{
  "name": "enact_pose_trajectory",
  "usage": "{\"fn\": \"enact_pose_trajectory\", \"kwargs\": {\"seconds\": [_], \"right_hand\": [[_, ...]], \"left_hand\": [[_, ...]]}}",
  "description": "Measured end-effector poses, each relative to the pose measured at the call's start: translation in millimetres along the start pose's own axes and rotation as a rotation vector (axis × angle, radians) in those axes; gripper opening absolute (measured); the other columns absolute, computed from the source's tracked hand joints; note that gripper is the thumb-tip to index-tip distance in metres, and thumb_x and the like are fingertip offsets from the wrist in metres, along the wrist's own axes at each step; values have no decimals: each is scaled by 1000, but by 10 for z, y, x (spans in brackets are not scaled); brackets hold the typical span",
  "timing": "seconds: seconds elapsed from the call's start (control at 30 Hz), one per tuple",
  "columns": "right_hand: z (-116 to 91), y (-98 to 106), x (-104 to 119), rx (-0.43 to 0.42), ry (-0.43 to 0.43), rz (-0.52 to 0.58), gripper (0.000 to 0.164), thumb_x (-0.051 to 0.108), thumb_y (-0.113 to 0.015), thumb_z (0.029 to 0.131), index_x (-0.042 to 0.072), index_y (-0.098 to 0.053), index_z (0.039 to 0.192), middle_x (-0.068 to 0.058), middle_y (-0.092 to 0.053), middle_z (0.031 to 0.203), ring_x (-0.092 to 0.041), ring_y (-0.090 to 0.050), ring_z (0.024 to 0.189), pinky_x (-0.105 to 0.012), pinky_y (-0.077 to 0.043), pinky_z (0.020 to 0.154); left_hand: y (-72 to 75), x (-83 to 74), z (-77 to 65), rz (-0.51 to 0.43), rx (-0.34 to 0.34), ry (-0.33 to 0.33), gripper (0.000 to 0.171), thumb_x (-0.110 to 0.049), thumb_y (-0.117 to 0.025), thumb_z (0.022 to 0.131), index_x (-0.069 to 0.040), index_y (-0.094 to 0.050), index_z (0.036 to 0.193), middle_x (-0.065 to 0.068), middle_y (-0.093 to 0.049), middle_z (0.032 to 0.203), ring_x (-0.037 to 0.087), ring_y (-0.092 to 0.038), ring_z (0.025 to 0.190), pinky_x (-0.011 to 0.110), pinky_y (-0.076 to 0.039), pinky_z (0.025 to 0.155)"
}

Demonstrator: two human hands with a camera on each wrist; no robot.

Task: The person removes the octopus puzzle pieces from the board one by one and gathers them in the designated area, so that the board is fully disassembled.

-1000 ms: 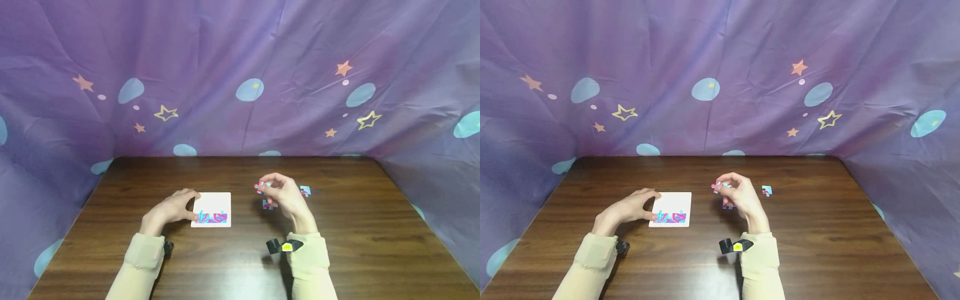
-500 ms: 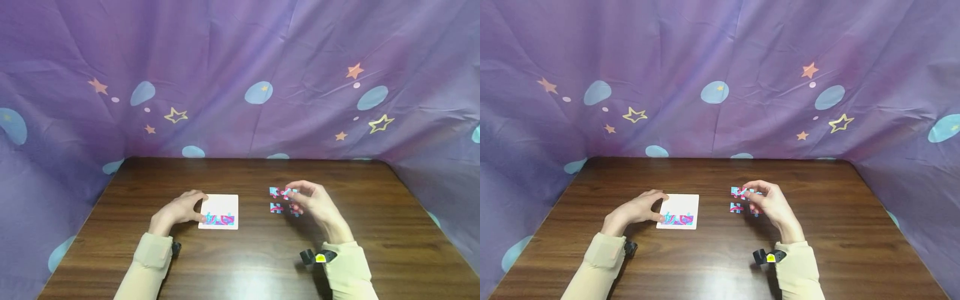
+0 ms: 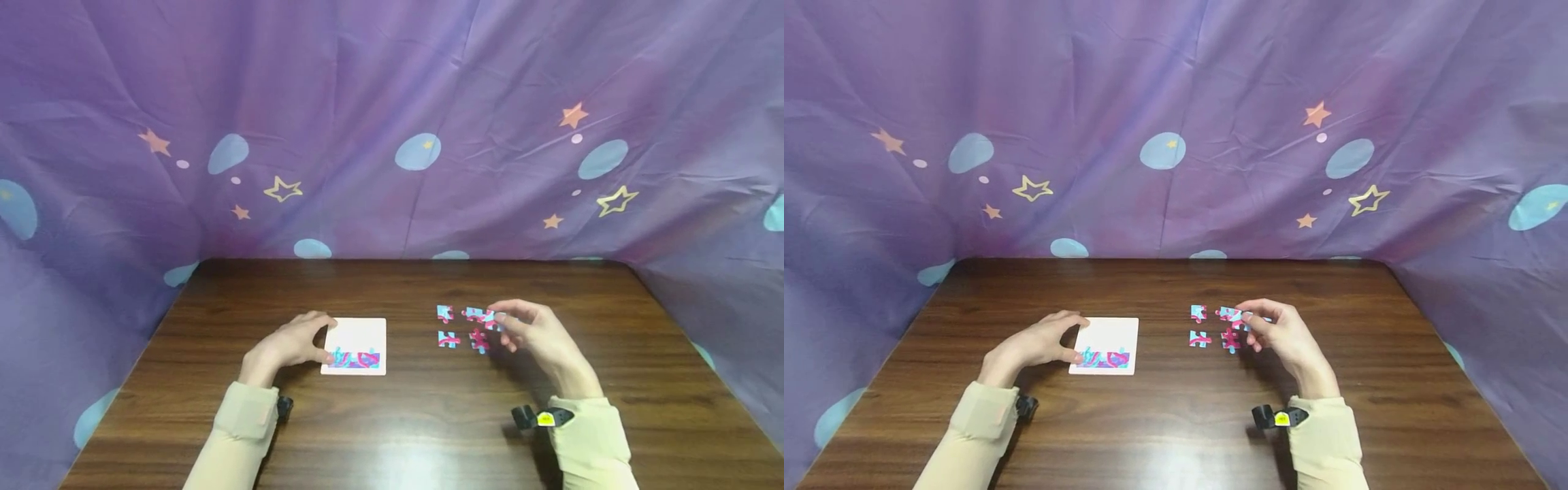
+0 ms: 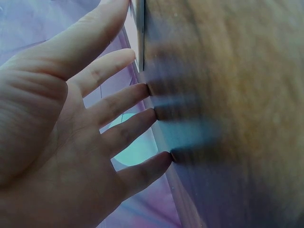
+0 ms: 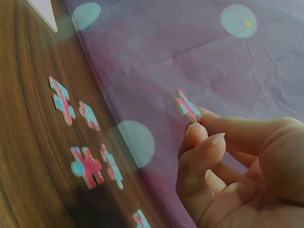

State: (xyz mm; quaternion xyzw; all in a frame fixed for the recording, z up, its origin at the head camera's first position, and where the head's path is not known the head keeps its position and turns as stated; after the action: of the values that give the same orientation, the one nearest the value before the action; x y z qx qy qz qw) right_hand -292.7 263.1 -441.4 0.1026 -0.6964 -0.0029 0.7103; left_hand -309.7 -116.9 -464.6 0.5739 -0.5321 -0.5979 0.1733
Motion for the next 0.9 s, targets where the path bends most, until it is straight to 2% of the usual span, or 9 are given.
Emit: {"fn": "enact_pose_trajectory", "kwargs": {"seconds": [0.17, 0.33, 0.5, 0.63, 0.9], "right_hand": [[5, 61, -30, 2, 17, 28, 33, 8, -62, 96, -14, -55, 119, -5, -64, 87, -11, -58, 58, -25, -53, 52], [-29, 163, -96, -7, 12, 29, 30, 6, -62, 96, -14, -55, 116, -3, -64, 85, -12, -58, 58, -24, -52, 50], [-78, 290, -190, -46, -28, -44, 30, 8, -65, 94, -13, -56, 114, -7, -63, 81, -12, -58, 58, -26, -53, 51], [-116, 383, -275, -67, -67, -117, 35, 9, -66, 93, -16, -55, 114, -8, -63, 80, -13, -59, 58, -27, -53, 52], [-131, 478, -452, -78, -138, -173, 32, 5, -62, 94, -17, -55, 116, -9, -64, 78, -13, -59, 60, -26, -53, 52]], "left_hand": [[20, 12, -4, 14, -8, -1, 67, -31, -79, 83, -10, -50, 140, 17, -38, 151, 40, -30, 139, 64, -27, 109], [18, -10, 0, 13, -7, -6, 67, -30, -79, 83, -10, -50, 140, 17, -39, 150, 39, -31, 139, 60, -28, 110], [11, -24, 3, 16, -3, -2, 68, -30, -79, 82, -9, -50, 140, 17, -39, 150, 38, -31, 139, 59, -27, 110], [10, -30, 4, 22, 1, -5, 68, -31, -79, 82, -9, -50, 140, 17, -40, 149, 39, -31, 139, 59, -28, 110], [10, -24, 1, 29, 0, 4, 67, -30, -79, 83, -9, -50, 139, 18, -38, 150, 41, -29, 139, 62, -26, 109]]}}
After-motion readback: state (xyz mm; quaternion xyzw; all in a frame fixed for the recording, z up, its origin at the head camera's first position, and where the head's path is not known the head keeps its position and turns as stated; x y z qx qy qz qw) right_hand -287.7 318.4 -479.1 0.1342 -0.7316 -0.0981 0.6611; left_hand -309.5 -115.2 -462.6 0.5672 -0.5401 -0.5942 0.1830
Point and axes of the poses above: each hand's wrist, its own z-axis towards the middle knuckle, its own y-axis out of the back of the hand, x = y × z, the point moved 9 cm from there along z, towards the middle knuckle
